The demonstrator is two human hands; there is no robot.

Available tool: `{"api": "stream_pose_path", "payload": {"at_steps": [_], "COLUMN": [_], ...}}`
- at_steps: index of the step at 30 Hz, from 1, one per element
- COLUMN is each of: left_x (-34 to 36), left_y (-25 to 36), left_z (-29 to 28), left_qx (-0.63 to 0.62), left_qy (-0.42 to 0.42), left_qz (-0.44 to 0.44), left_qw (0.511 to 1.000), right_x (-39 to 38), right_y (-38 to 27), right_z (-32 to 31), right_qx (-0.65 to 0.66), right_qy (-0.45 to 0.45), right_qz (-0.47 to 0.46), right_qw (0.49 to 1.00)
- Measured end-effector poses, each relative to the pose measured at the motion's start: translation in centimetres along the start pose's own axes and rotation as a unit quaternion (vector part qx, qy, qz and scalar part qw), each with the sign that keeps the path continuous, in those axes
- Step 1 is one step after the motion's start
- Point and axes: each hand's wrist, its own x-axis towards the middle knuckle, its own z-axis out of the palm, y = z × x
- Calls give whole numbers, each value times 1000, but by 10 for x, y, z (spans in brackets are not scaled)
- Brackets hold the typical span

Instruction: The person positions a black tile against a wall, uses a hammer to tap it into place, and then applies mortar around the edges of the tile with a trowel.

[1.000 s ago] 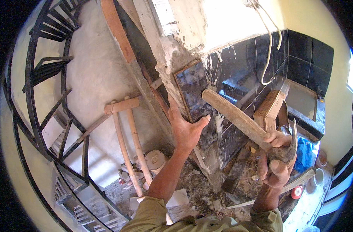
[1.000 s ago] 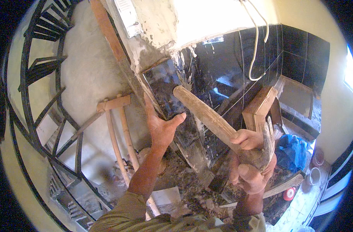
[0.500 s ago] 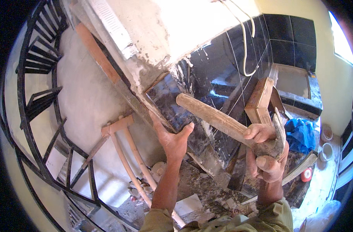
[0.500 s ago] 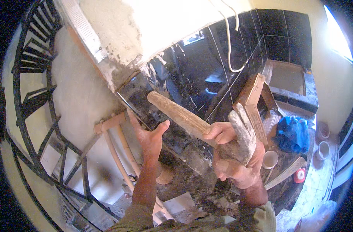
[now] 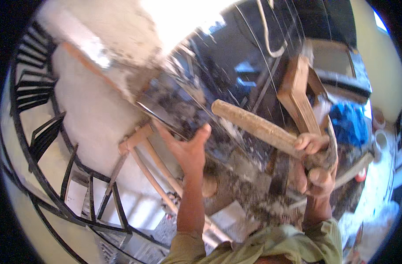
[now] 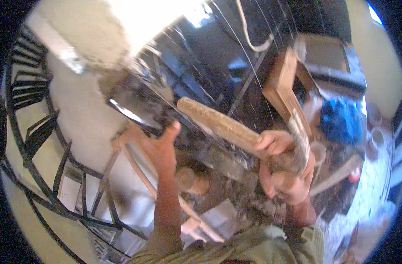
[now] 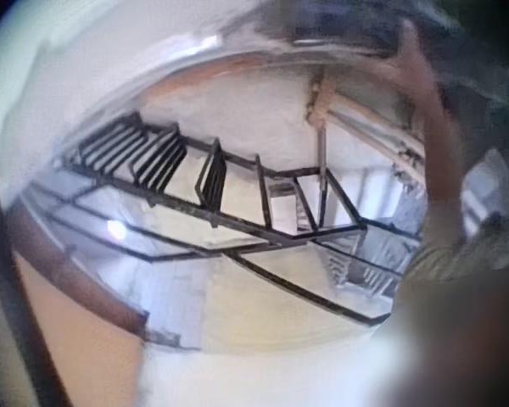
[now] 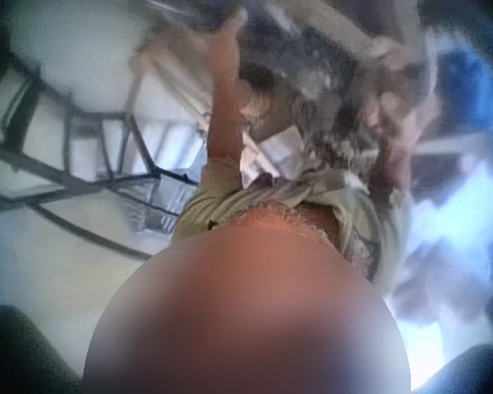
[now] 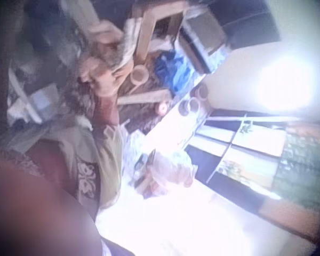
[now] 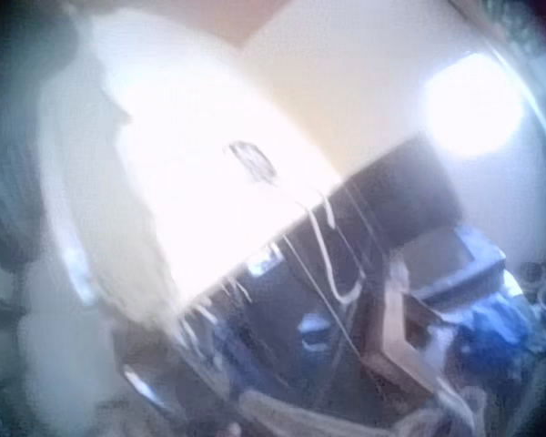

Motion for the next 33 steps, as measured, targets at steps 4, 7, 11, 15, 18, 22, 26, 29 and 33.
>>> {"api": "stream_pose_path", "payload": {"at_steps": [4, 7, 11, 15, 18, 22, 26, 29, 33], "left_x": [-4, -10, -11, -11, -13, -14, -8, -7, -9], "left_y": [-9, 2, 4, 7, 12, 10, -7, -7, -7], "left_z": [4, 9, 12, 20, 25, 24, 13, 17, 16], "left_qx": [76, 61, 43, 46, 49, 49, 46, 41, 50], "left_qy": [68, 46, 36, 61, 62, 72, 75, 60, 56], "left_qz": [52, 24, 28, 36, 34, 31, 28, 58, 56], "left_qw": [993, 997, 998, 996, 996, 996, 996, 996, 996], "right_x": [-55, -109, -158, -165, -157, -152, -149, -141, -147], "right_y": [18, 28, 65, 104, 118, 128, 135, 145, 141], "right_z": [-67, -95, -121, -139, -139, -141, -142, -140, -143], "right_qx": [97, 205, 364, 463, 482, 533, 542, 540, 566], "right_qy": [83, 183, 263, 293, 291, 284, 285, 263, 258], "right_qz": [50, 121, 180, 197, 208, 182, 173, 198, 177], "right_qw": [991, 954, 875, 813, 799, 776, 771, 775, 763]}}
